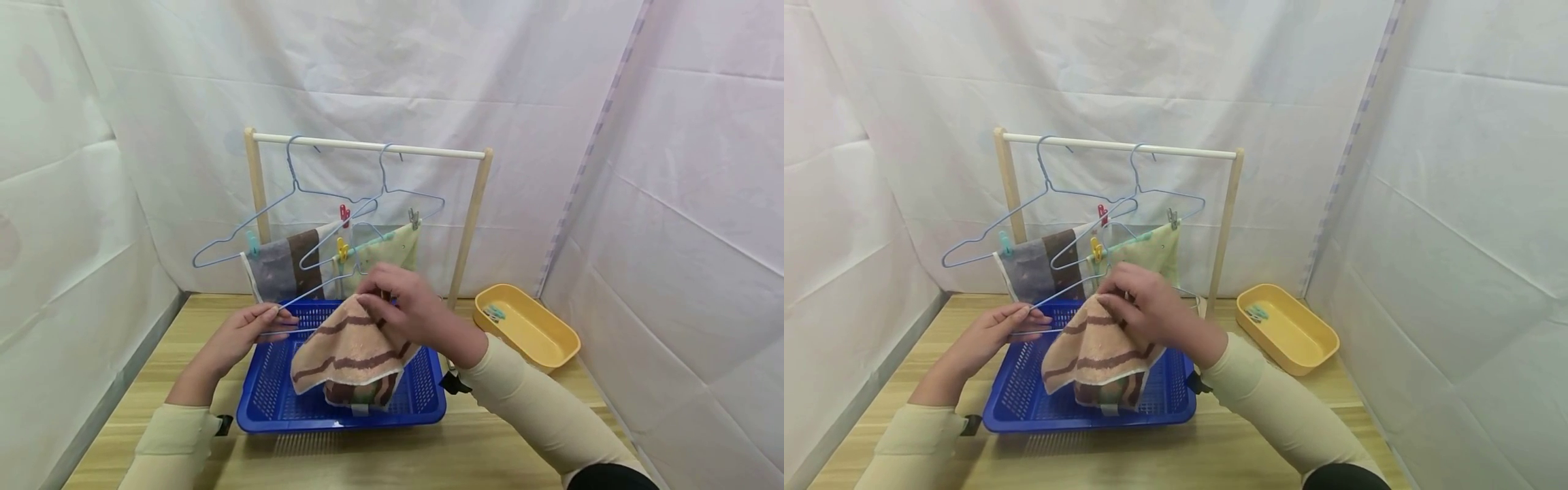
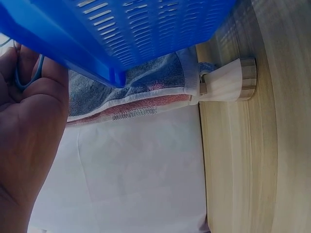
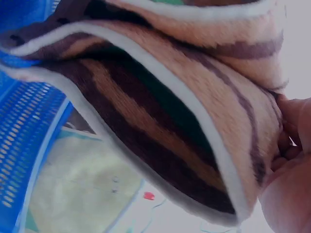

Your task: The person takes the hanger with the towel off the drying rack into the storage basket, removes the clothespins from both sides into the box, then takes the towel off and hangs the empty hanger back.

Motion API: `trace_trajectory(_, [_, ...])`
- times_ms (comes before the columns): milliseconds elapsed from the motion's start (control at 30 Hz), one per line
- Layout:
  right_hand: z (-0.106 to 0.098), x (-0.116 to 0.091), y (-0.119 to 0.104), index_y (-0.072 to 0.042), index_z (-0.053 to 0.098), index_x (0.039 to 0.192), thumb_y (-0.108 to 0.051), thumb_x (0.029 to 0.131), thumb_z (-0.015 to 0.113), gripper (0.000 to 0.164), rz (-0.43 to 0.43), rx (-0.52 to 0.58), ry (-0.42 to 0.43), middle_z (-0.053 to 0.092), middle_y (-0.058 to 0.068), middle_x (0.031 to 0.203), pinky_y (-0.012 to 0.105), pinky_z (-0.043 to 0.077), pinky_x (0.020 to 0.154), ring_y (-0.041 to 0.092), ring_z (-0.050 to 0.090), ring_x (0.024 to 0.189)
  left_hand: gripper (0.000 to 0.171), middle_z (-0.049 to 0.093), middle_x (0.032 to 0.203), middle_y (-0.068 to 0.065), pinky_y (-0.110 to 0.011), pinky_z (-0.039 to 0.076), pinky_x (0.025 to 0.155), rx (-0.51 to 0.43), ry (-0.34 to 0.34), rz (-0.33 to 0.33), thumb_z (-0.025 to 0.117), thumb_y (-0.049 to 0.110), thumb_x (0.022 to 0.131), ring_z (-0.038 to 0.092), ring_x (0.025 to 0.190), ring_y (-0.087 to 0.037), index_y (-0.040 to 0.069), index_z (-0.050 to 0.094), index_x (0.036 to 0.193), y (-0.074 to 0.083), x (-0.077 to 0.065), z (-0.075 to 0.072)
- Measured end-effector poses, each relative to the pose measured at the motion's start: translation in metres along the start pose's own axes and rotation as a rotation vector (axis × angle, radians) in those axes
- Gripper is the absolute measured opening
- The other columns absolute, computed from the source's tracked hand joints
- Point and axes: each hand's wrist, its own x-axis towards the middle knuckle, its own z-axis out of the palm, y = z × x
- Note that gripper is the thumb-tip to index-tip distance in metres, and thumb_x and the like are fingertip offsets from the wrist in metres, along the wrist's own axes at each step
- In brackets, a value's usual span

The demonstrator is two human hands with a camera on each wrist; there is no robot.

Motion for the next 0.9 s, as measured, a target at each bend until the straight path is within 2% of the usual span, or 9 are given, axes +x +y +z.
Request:
trace_trajectory(233, [0.016,-0.012,0.016,-0.012,0.076,0.106,-0.008,0.109,0.072,0.007,0.066,0.01,-0.133,0.066,-0.004,0.098,0.024,0.054,0.072,0.01,0.057,0.088,0.046,0.07,0.137,-0.034,-0.035,0.065,0.099,-0.014,-0.001,0.012,0.044,0.03,0.123,0.077,0.12,-0.02,-0.009,0.068,0.133,0.001,0.001,0.001])
trace_trajectory(533, [0.025,-0.026,0.037,-0.014,0.08,0.106,-0.012,0.108,0.074,0.006,0.201,-0.125,-0.375,0.068,-0.005,0.102,0.028,0.057,0.082,0.01,0.062,0.092,0.046,0.07,0.137,-0.033,-0.032,0.065,0.098,-0.019,-0.009,0.036,0.043,0.028,0.123,0.076,0.12,-0.016,-0.009,0.068,0.132,-0.003,0.003,0.001])
trace_trajectory(700, [0.03,-0.031,0.045,-0.014,0.081,0.106,-0.014,0.107,0.076,0.006,0.225,-0.171,-0.484,0.071,-0.004,0.104,0.03,0.06,0.086,0.011,0.066,0.095,0.045,0.072,0.135,-0.03,-0.033,0.065,0.097,-0.013,0.002,0.033,0.043,0.029,0.123,0.076,0.119,-0.015,-0.008,0.069,0.131,-0.005,0.002,0.0])
trace_trajectory(900, [0.043,-0.036,0.053,-0.017,0.081,0.105,-0.016,0.108,0.075,0.007,0.257,-0.18,-0.582,0.071,-0.007,0.102,0.025,0.059,0.085,0.007,0.065,0.091,0.044,0.073,0.135,-0.029,-0.033,0.065,0.097,-0.014,0.01,0.03,0.044,0.028,0.123,0.077,0.119,-0.015,-0.007,0.069,0.131,-0.005,0.002,0.0])
